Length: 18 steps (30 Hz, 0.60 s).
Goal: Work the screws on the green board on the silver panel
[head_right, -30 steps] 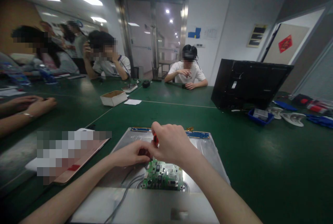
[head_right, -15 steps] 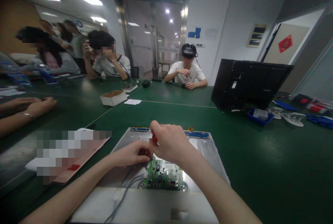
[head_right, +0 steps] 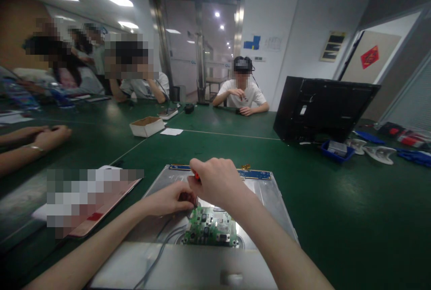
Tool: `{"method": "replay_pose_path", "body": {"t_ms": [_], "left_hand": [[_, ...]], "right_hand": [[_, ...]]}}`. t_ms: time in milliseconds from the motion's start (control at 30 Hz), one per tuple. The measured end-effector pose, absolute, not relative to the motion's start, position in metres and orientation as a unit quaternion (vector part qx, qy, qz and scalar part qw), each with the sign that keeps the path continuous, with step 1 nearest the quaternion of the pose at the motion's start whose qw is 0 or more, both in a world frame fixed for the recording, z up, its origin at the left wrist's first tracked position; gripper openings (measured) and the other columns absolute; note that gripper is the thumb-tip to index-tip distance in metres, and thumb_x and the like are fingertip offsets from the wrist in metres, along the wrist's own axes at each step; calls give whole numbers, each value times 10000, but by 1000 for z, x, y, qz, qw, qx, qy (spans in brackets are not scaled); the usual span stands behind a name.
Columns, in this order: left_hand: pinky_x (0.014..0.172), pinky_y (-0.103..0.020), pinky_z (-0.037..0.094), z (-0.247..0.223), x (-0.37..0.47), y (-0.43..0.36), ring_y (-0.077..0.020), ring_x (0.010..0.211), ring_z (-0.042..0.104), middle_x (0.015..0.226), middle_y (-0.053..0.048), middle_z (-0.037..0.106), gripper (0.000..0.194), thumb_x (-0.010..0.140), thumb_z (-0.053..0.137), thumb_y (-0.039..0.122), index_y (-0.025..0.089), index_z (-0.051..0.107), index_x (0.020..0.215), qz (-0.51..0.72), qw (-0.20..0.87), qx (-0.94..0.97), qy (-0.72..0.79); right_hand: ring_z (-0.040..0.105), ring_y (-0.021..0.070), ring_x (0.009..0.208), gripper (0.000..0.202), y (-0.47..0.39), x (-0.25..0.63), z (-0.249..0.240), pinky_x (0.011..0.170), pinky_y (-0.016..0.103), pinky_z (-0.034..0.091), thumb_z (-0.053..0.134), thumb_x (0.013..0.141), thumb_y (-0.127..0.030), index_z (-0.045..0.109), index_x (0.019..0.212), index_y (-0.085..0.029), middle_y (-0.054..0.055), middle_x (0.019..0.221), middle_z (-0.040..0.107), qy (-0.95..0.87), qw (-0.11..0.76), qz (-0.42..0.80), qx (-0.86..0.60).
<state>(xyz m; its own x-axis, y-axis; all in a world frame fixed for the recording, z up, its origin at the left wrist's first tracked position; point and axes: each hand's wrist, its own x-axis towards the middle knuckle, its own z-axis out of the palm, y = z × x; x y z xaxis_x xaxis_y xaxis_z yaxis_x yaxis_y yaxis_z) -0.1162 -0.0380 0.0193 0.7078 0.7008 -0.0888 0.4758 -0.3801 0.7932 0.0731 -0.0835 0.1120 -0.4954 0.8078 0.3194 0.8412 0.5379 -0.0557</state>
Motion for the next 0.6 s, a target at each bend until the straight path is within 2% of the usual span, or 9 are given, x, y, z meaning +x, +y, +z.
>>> {"method": "replay_pose_path", "body": {"t_ms": [167, 267, 400, 600], "left_hand": [[596, -239, 398, 16, -117, -35, -152, 640, 531, 668, 22, 608, 46, 686, 605, 202, 164, 623, 705, 136, 436, 816, 354], [618, -243, 404, 15, -118, -34, -160, 674, 547, 699, 14, 616, 70, 701, 606, 209, 163, 635, 745, 132, 427, 824, 348], [599, -233, 390, 19, -119, -36, -150, 658, 538, 701, 13, 606, 67, 711, 606, 206, 169, 649, 747, 128, 403, 832, 360], [580, -232, 381, 19, -117, -38, -138, 610, 509, 643, 26, 576, 42, 690, 608, 183, 161, 634, 717, 137, 425, 823, 351]], "right_hand": [[573, 143, 659, 133, -85, 71, 114, 523, 266, 213, 585, 803, -265, 531, 910, -208, 7, 821, 688, -880, 187, -10, -436], [575, 151, 649, 141, -84, 72, 113, 528, 265, 207, 578, 853, -346, 539, 900, -219, 6, 772, 685, -877, 179, -24, -446], [571, 156, 606, 276, -82, 72, 114, 512, 271, 182, 483, 933, -487, 574, 882, -232, 13, 700, 670, -861, 160, -52, -480], [561, 149, 614, 112, -83, 71, 115, 514, 270, 208, 530, 886, -321, 554, 932, -221, 4, 727, 672, -865, 159, -41, -474]]}}
